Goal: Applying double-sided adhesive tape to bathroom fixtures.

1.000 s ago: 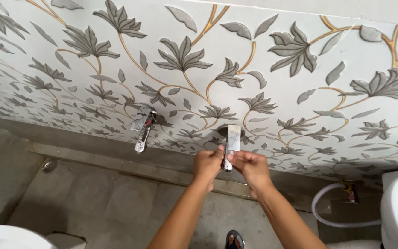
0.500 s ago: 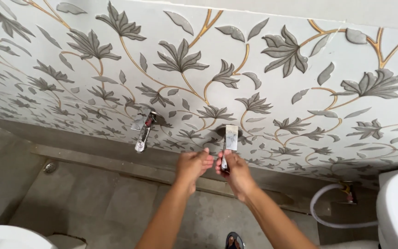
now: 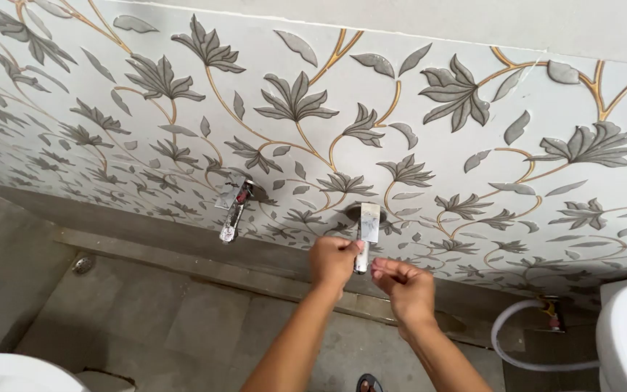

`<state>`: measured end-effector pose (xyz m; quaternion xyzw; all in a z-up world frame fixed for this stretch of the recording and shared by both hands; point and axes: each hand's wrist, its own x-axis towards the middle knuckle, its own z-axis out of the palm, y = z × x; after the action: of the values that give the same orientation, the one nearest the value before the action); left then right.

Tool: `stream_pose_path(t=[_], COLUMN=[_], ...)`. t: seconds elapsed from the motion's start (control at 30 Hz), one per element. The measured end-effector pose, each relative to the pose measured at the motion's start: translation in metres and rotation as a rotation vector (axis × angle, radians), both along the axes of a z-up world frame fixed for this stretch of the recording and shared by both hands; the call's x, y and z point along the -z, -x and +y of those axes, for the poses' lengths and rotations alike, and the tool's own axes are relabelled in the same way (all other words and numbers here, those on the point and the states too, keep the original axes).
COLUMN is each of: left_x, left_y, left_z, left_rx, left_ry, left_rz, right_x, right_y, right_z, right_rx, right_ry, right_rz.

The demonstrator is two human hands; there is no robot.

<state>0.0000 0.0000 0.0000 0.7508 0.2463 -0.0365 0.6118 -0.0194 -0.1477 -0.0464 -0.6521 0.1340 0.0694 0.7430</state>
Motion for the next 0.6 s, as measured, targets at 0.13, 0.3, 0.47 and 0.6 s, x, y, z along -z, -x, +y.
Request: stream_pose_path(t=[0.13,0.3,0.47,0.6], left_x=[0.031,0.044,-0.036,-0.026], left_y=[-0.003,0.004,0.004,-0.013], left_z=[0.007,0.017,0.02,0.016], left_rx=[-0.02,0.035,0.032,0.077], left_ry=[0.073,0.324,-0.076,-0.155], left_rz=[-0.083,-0.229,-0.384,-0.537], right_x=[-0.031,-0.033,-0.078,-0.105], right_y=[0.0,-0.024,-0.006,-0.019], right_z=[0.026,0.02,0.015,0.02], right_rx=[-0.016,-0.006,0.069,-0.221], right_ry=[0.145,0.446,0.501,0.937], right_rz=[-0.137,0.064,-0.389,-0.98])
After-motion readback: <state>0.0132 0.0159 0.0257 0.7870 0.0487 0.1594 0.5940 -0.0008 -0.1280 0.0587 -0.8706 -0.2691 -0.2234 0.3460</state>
